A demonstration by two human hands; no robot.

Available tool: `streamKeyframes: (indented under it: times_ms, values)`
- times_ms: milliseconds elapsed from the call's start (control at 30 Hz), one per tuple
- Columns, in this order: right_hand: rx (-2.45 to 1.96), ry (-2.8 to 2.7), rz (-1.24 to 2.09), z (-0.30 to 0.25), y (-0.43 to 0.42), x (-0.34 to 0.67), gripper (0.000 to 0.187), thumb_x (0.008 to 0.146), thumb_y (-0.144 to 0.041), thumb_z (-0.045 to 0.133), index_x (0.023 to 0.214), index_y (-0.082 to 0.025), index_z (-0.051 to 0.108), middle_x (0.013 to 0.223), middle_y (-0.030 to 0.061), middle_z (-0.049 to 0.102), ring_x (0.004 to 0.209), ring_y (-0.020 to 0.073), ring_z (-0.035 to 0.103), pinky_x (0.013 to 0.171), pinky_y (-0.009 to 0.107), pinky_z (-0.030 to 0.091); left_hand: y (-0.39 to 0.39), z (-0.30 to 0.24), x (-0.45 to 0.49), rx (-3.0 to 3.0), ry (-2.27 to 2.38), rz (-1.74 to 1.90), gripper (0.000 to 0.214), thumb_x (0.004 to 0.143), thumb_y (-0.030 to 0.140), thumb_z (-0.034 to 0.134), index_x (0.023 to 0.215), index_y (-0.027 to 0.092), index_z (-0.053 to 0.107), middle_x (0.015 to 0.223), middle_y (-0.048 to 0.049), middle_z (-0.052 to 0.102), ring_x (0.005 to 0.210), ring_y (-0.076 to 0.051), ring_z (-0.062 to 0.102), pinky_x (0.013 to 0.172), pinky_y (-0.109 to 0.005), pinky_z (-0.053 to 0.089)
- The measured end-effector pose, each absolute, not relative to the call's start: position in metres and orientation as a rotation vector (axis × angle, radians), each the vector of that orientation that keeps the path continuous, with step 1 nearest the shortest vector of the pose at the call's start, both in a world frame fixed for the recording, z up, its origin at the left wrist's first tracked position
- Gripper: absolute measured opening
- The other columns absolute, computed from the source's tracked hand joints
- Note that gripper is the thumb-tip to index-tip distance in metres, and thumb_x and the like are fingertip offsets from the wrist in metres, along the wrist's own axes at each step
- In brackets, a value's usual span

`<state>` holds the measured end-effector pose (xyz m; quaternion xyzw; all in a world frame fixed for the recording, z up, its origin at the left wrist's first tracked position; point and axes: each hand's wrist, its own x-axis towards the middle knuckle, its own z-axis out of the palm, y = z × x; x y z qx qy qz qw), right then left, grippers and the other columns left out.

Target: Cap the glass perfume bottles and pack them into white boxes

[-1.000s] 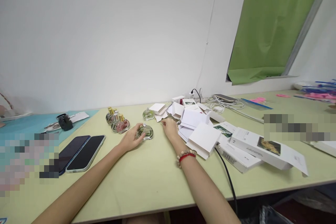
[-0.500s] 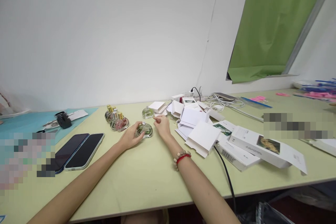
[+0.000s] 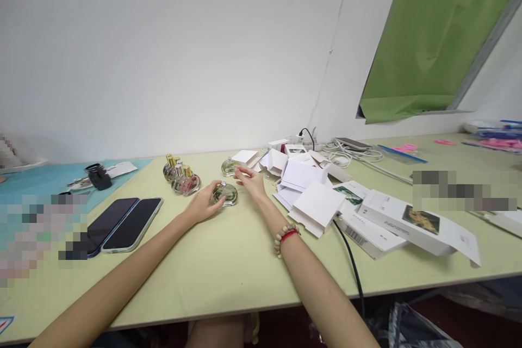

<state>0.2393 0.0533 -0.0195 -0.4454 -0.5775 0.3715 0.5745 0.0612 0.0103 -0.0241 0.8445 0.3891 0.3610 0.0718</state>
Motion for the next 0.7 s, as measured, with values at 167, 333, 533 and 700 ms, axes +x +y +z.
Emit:
streamKeyframes:
  times_ms: [167, 333, 533, 700]
  values:
    - [-0.877, -1.492, 0.904, -0.009, 0.046, 0.232, 0.039, 0.066, -0.045, 0.064, 0.095, -0.020, 0.065, 0.103, 0.0055, 0.062, 0.091, 0.0151, 0.057, 0.074, 0.026, 0.048, 0.011, -0.025, 0.061, 2.560, 1.160, 1.069, 0.036, 0.081, 0.035, 0.044, 0.114, 0.020, 0.039, 0.099, -0.0058, 0.058, 0.087, -0.018, 0.055, 0.075, -0.030, 0.043]
    - [-0.885, -1.637, 0.842, -0.008, 0.040, 0.231, 0.032, 0.064, -0.041, 0.066, 0.086, -0.018, 0.068, 0.093, 0.0064, 0.065, 0.088, 0.0158, 0.058, 0.080, 0.029, 0.042, 0.011, -0.024, 0.061, 2.584, 1.130, 1.067, 0.036, 0.082, 0.035, 0.043, 0.115, 0.020, 0.039, 0.095, -0.0050, 0.058, 0.084, -0.017, 0.055, 0.073, -0.029, 0.043]
    - [-0.897, -1.701, 0.777, -0.004, 0.036, 0.233, 0.031, 0.063, -0.040, 0.068, 0.085, -0.018, 0.069, 0.091, 0.0058, 0.065, 0.090, 0.0159, 0.057, 0.084, 0.030, 0.039, 0.011, -0.024, 0.060, 2.599, 1.138, 1.062, 0.034, 0.083, 0.035, 0.042, 0.113, 0.019, 0.040, 0.088, -0.0040, 0.057, 0.079, -0.016, 0.054, 0.068, -0.027, 0.042]
    - [-0.902, -1.741, 0.742, -0.002, 0.033, 0.232, 0.032, 0.064, -0.041, 0.066, 0.086, -0.018, 0.069, 0.086, 0.0057, 0.065, 0.082, 0.0147, 0.055, 0.073, 0.028, 0.040, 0.012, -0.025, 0.060, 2.594, 1.118, 1.047, 0.034, 0.083, 0.036, 0.041, 0.113, 0.019, 0.039, 0.089, -0.0042, 0.056, 0.080, -0.016, 0.054, 0.070, -0.028, 0.042]
